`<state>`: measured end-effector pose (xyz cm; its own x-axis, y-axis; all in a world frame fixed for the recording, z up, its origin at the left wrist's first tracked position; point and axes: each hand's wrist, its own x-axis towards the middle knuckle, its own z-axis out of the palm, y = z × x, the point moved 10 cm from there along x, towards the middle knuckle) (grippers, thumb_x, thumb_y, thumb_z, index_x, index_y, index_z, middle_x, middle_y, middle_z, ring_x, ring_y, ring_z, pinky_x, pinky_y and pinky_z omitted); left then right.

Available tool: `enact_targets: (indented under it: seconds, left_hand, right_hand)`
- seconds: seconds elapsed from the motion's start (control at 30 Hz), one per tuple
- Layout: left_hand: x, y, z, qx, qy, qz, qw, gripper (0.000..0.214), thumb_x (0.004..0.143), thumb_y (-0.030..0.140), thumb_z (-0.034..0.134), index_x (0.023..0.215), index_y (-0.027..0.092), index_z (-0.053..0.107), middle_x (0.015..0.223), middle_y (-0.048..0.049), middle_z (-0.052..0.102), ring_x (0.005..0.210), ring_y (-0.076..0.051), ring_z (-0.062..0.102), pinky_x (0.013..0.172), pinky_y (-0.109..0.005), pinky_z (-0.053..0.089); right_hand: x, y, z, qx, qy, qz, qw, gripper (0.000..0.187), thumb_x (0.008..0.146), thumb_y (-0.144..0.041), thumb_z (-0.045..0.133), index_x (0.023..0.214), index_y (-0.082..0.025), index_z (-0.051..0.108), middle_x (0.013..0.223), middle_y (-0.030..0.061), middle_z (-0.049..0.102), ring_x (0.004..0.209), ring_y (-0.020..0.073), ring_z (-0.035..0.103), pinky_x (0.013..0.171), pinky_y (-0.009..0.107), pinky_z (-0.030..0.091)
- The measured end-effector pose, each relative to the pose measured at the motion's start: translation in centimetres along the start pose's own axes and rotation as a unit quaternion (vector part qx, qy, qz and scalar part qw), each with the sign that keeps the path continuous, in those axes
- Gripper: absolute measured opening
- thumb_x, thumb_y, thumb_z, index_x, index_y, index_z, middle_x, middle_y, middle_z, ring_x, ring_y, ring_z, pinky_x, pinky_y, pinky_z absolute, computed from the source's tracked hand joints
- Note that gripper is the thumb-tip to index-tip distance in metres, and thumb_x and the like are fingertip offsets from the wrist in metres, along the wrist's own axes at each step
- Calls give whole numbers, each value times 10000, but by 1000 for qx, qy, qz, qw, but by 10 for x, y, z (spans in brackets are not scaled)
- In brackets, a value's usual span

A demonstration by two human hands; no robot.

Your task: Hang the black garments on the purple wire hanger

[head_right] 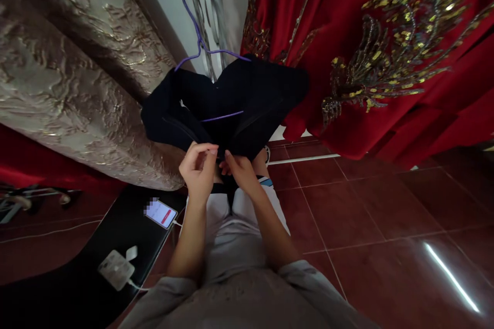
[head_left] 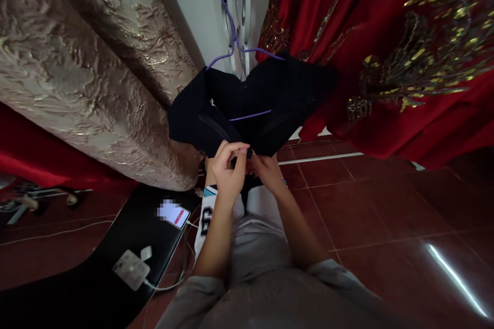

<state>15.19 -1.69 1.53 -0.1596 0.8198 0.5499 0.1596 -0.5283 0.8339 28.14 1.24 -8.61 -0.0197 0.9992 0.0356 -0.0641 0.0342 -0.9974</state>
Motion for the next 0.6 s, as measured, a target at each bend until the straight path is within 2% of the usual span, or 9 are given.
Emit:
enact_targets:
  seconds: [0.03,0.07,0.17,0.3,0.33,0.4,0.47,0.5,0.6]
  left_hand:
    - [-2,0,2,-6,-5,-12,1000,100,970,371,662,922,306,721,832,-31,574,678,-183,586,593,-349,478]
    - [-4,0,4,-13,-7,-19,1000,96,965,376,668,921,305,715,832,-30,566,663,-177,582,584,-348,479]
    - [-8,-3,2,-32,4,-25,999,63,946,352,692,974,297,681,871,-29,589,684,-170,606,634,-358,513]
    - [-7,-37,-13,-105,38,-67,992,188,937,268,635,1073,292,507,944,-13,637,717,-149,654,734,-343,552]
    - [-7,-50,-13,-124,23,-90,988,234,917,242,627,1079,286,464,958,-10,654,736,-147,673,756,-337,554]
    - [-8,-77,-2,-129,-65,-140,980,321,852,214,662,1091,258,452,987,-23,683,810,-158,706,799,-325,553]
    - [-14,-95,10,-95,-162,-165,968,331,806,214,715,1071,215,516,977,-44,691,873,-172,705,831,-310,544]
    - [-18,-98,13,-76,-186,-161,966,275,813,220,718,1032,195,552,941,-44,685,875,-171,695,836,-301,538]
    - [-21,-99,13,-40,-154,-119,980,65,879,217,631,868,177,581,789,-14,632,781,-148,647,777,-265,515]
  right_hand:
    - [1,2,12,22,-21,4,1000,536,864,-670,586,590,-218,502,562,21,551,527,143,483,520,294,369]
    - [3,1,14,45,-8,-6,999,509,861,-637,593,591,-215,502,556,10,542,518,131,463,515,285,352]
    - [5,-3,3,80,52,-24,995,386,831,-483,615,581,-203,527,522,-18,492,496,103,403,504,263,300]
    - [2,8,-5,108,69,16,992,349,769,-394,624,509,-184,524,490,-21,455,477,81,366,486,243,238]
    - [1,11,-6,117,71,25,990,352,758,-393,631,500,-180,522,488,-22,450,472,76,360,482,239,226]
    - [-1,16,-2,127,60,40,989,333,747,-402,625,516,-174,554,485,-24,450,463,71,360,476,231,222]
    - [-1,20,5,120,33,51,991,304,751,-411,599,570,-167,614,477,-26,463,454,72,367,472,223,231]
    - [-1,21,8,113,18,56,992,301,757,-414,587,598,-164,639,471,-27,470,448,72,369,470,221,236]
    - [4,14,12,91,-15,56,994,296,769,-394,593,599,-159,652,452,-27,480,439,67,377,467,217,255]
